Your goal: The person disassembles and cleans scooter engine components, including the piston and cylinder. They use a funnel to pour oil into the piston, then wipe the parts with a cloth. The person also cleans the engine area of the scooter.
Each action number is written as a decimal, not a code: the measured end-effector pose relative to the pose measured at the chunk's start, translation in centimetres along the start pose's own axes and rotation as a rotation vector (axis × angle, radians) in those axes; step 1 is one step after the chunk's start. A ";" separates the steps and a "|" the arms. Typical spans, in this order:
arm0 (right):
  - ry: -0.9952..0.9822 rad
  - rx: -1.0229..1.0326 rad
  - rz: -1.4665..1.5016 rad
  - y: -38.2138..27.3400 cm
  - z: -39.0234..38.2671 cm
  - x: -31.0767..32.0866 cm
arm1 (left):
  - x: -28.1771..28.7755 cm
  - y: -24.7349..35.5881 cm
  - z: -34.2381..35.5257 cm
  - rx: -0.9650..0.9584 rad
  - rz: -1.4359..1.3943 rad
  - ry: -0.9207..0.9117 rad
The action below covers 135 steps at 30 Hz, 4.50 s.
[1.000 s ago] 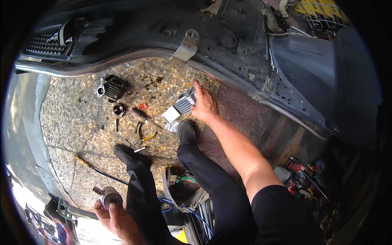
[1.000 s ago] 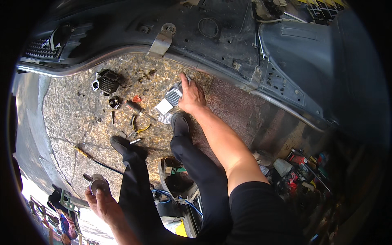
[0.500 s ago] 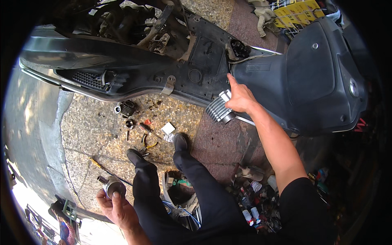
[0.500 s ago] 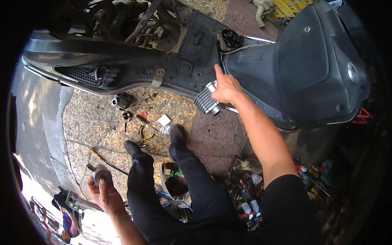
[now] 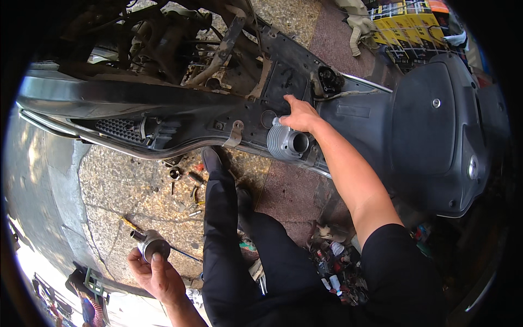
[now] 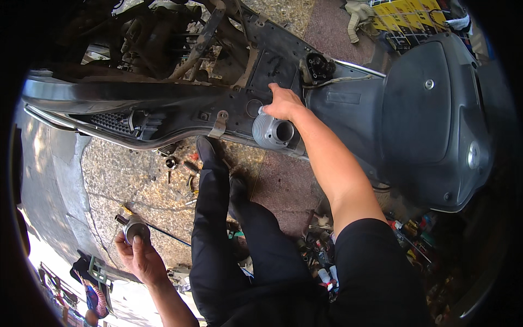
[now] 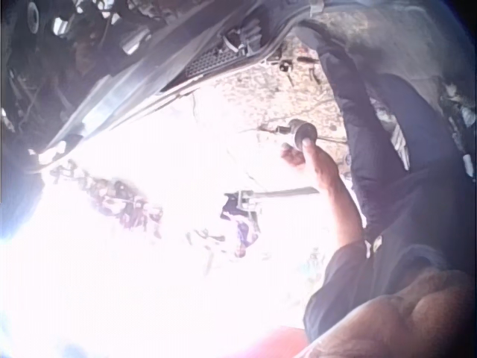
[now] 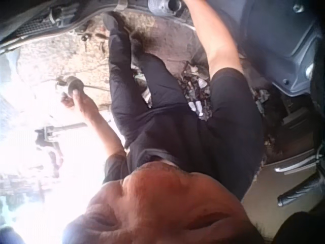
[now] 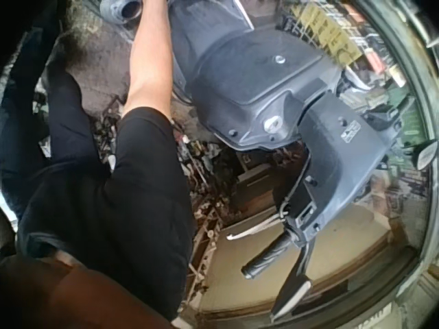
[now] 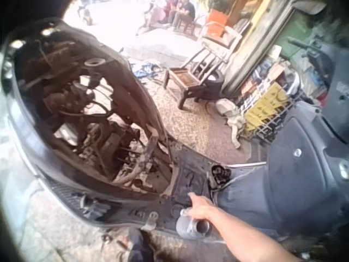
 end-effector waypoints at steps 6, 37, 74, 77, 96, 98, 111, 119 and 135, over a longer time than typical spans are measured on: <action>0.080 -0.141 0.324 3.0 -7.3 0.8 | -2.0 3.4 2.6 0.046 0.005 -0.004; -0.427 -0.518 1.266 2.1 -11.2 -5.2 | -8.9 4.5 -0.8 0.104 -0.092 0.060; -0.162 1.254 0.735 -26.5 -17.2 5.6 | -11.6 8.4 0.2 0.597 -0.976 -0.247; -0.043 1.313 0.725 -25.4 -18.0 5.1 | -12.2 8.3 0.4 0.573 -0.957 -0.304; -0.091 -0.519 1.857 -0.2 -11.0 -5.7 | -11.6 4.8 -0.4 0.425 -0.522 -0.259; -0.222 -0.569 1.516 -0.7 -12.0 -6.4 | -11.3 4.8 -0.5 0.427 -0.514 -0.255; -0.367 0.305 -0.634 3.0 -9.9 1.4 | -9.9 4.2 -0.6 0.397 -0.476 -0.240; -0.375 -0.504 1.033 0.9 -12.7 -4.7 | -10.4 4.5 -0.6 0.447 -0.433 -0.155; -0.095 -0.410 0.865 -5.1 -12.5 0.1 | -11.7 5.7 0.9 0.215 0.019 -0.199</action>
Point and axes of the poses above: each hand's wrist, its own z-axis towards the middle knuckle, its own x-axis out of the back of the hand, y = z × x, the point moved 4 cm from there along z, towards the middle knuckle, and after that the axes turned 6 degrees about x, right-handed, at the moved point
